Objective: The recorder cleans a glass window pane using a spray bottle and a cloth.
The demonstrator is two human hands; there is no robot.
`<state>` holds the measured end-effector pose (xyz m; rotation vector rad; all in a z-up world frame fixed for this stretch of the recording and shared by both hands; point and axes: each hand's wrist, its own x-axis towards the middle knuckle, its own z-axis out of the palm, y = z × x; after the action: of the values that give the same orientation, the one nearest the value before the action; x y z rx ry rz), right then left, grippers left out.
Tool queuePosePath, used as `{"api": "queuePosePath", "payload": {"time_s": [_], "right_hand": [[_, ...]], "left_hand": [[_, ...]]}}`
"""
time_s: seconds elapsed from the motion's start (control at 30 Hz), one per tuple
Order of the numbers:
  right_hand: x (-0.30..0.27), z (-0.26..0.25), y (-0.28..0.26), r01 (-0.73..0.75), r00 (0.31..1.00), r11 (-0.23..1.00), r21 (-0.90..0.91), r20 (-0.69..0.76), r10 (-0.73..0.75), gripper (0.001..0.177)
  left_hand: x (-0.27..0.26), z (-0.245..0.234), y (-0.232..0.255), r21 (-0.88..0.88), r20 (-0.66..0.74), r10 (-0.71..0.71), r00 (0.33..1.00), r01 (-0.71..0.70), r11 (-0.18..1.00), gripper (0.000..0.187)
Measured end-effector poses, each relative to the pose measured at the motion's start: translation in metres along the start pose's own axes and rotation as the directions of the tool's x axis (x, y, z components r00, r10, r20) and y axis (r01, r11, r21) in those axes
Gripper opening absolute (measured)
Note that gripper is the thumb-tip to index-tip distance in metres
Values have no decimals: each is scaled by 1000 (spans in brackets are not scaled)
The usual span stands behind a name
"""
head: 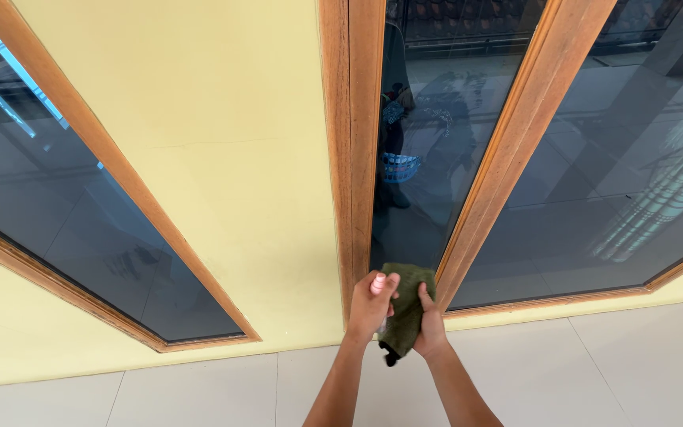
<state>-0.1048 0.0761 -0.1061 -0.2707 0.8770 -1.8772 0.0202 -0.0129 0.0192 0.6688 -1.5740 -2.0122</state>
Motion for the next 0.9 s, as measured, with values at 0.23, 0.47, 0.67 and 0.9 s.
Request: {"api": "queuePosePath", "payload": {"time_s": [0.23, 0.47, 0.67, 0.9], "right_hand": [[-20, 31, -46, 227, 951, 948, 225, -260, -167, 65], [-23, -16, -95, 454, 839, 871, 189, -420, -347, 56], [-11, -43, -129, 395, 833, 906, 153, -475, -283, 53], [0, -58, -145, 308, 856, 947, 94, -461, -233, 54]], "left_hand": [[17, 9, 11, 573, -217, 296, 930, -124, 810, 61], [93, 69, 20, 767, -120, 517, 847, -252, 591, 40], [106, 93, -3, 768, -159, 487, 859, -202, 607, 44], [127, 123, 23, 684, -287, 567, 773, -249, 686, 29]]}}
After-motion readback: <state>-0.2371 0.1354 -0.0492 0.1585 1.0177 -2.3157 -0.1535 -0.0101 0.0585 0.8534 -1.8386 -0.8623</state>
